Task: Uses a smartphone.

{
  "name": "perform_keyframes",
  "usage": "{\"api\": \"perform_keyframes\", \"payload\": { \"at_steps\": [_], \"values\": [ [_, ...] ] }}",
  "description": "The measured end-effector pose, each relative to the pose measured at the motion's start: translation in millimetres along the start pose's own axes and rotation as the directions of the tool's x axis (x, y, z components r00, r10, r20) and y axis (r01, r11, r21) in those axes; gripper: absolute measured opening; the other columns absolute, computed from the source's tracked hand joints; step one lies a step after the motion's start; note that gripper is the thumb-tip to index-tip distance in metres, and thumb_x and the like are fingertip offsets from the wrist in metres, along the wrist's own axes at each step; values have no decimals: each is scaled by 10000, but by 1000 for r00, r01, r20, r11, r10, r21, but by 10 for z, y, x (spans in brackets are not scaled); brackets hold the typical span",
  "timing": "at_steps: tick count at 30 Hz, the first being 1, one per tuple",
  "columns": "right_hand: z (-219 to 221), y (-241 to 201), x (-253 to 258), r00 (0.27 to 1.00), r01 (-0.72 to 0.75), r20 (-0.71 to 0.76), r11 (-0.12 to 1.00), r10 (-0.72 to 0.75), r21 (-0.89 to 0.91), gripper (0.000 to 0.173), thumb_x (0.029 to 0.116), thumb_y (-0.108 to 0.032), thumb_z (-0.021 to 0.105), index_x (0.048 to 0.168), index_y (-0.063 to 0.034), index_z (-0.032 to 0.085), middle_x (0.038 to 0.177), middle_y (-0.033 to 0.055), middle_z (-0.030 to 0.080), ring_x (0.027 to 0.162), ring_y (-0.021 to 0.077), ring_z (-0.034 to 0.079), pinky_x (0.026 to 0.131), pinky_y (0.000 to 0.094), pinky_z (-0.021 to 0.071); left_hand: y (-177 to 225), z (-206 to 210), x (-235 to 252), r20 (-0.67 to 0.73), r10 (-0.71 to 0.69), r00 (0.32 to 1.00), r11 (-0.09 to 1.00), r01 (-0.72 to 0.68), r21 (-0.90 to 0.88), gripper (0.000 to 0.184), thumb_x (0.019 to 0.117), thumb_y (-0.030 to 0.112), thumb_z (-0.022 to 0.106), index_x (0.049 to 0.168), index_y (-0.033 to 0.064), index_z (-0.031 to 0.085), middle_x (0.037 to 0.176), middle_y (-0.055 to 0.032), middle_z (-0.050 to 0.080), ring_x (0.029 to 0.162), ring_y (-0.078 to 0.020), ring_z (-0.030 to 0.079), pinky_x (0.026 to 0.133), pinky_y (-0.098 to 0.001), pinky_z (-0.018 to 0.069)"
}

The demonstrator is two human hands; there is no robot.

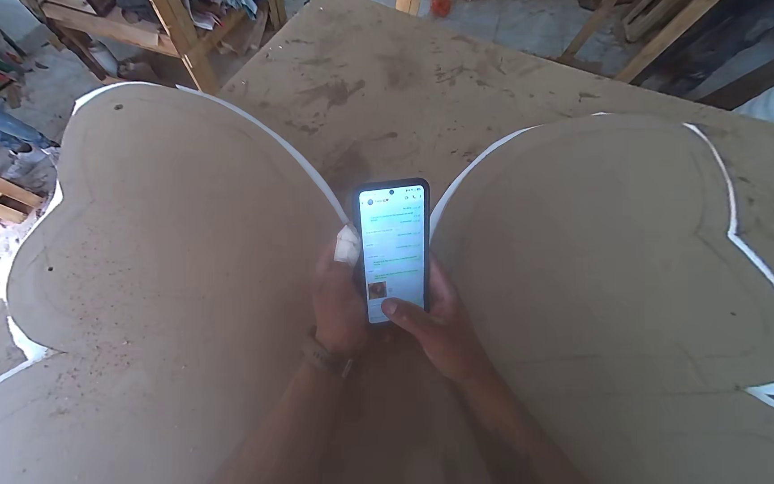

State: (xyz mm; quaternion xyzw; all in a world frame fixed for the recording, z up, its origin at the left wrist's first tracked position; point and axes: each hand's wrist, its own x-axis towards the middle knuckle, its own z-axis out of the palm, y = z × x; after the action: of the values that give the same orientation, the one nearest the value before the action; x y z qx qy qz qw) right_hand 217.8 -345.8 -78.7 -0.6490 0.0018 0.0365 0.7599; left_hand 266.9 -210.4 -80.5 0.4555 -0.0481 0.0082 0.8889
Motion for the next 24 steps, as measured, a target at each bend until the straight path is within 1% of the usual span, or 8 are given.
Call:
{"api": "perform_keyframes", "payload": {
  "at_steps": [5, 7, 10, 13, 16, 20, 22, 24],
  "values": [
    [57, -30, -15, 995, -21, -103, 996, 11, -92, 631, 948, -312, 741, 1504, -314, 441, 1124, 62, 717, 800, 243, 738, 535, 368, 634, -34, 15, -9, 14, 8, 1000, 1000, -8, -2, 403, 1117, 314, 328, 1313, 75, 586, 1115, -148, 705, 999, -235, 716, 853, -453, 621],
    [-9, 37, -43, 998, -22, -58, 999, 19, -41, 519, 1036, -238, 553, 1532, -312, 419, 1187, 69, 702, 867, 246, 736, 583, 402, 638, -38, 0, -9, 9, 5, 1000, 1000, -5, -18, 408, 1120, 314, 322, 1330, 75, 579, 1135, -163, 701, 1013, -257, 715, 854, -482, 620],
    [-89, 142, -44, 1000, -13, 5, 995, 13, 103, 487, 1055, -260, 314, 1527, -270, 435, 1292, 77, 653, 999, 240, 710, 678, 453, 632, -18, 1, 0, 4, -13, 1000, 1000, 13, -28, 424, 1123, 315, 290, 1331, 78, 574, 1135, -169, 698, 1014, -268, 711, 851, -492, 616],
    [-100, 152, -44, 1000, -17, 27, 989, 13, 145, 476, 1053, -262, 351, 1522, -253, 436, 1275, 94, 654, 969, 246, 715, 653, 443, 632, -13, 10, 4, 0, -16, 1000, 1000, 16, -27, 428, 1124, 320, 293, 1337, 76, 572, 1130, -171, 702, 1009, -268, 715, 845, -490, 620],
    [-86, 115, -46, 999, -9, 39, 994, 5, 105, 537, 1018, -213, 532, 1537, -264, 405, 1252, 107, 660, 930, 266, 719, 612, 418, 634, -25, 3, 4, 12, -16, 1000, 999, 17, -44, 425, 1122, 332, 315, 1326, 66, 576, 1135, -178, 698, 1015, -276, 714, 855, -496, 617],
    [7, 8, -28, 998, -12, -55, 998, 9, -61, 667, 935, -291, 744, 1521, -310, 425, 1134, 73, 700, 784, 241, 723, 519, 359, 622, -40, 16, -9, 32, 4, 999, 998, -2, -55, 398, 1121, 324, 321, 1317, 94, 579, 1123, -140, 705, 1005, -230, 717, 849, -455, 623],
    [-4, 20, -35, 997, -34, -70, 997, 29, -69, 575, 980, -286, 682, 1504, -310, 447, 1137, 71, 713, 801, 252, 736, 525, 383, 629, -43, 13, -12, 17, -6, 1000, 999, 6, -50, 407, 1121, 321, 316, 1342, 90, 569, 1135, -150, 701, 1016, -244, 713, 855, -468, 620],
    [-54, 90, -49, 999, -29, -40, 999, 30, 34, 467, 1039, -220, 456, 1504, -275, 462, 1199, 93, 691, 867, 256, 727, 581, 428, 624, -34, 2, -10, 8, -19, 1000, 999, 20, -40, 426, 1123, 327, 306, 1357, 83, 565, 1152, -169, 694, 1028, -268, 709, 865, -493, 615]
  ]
}}
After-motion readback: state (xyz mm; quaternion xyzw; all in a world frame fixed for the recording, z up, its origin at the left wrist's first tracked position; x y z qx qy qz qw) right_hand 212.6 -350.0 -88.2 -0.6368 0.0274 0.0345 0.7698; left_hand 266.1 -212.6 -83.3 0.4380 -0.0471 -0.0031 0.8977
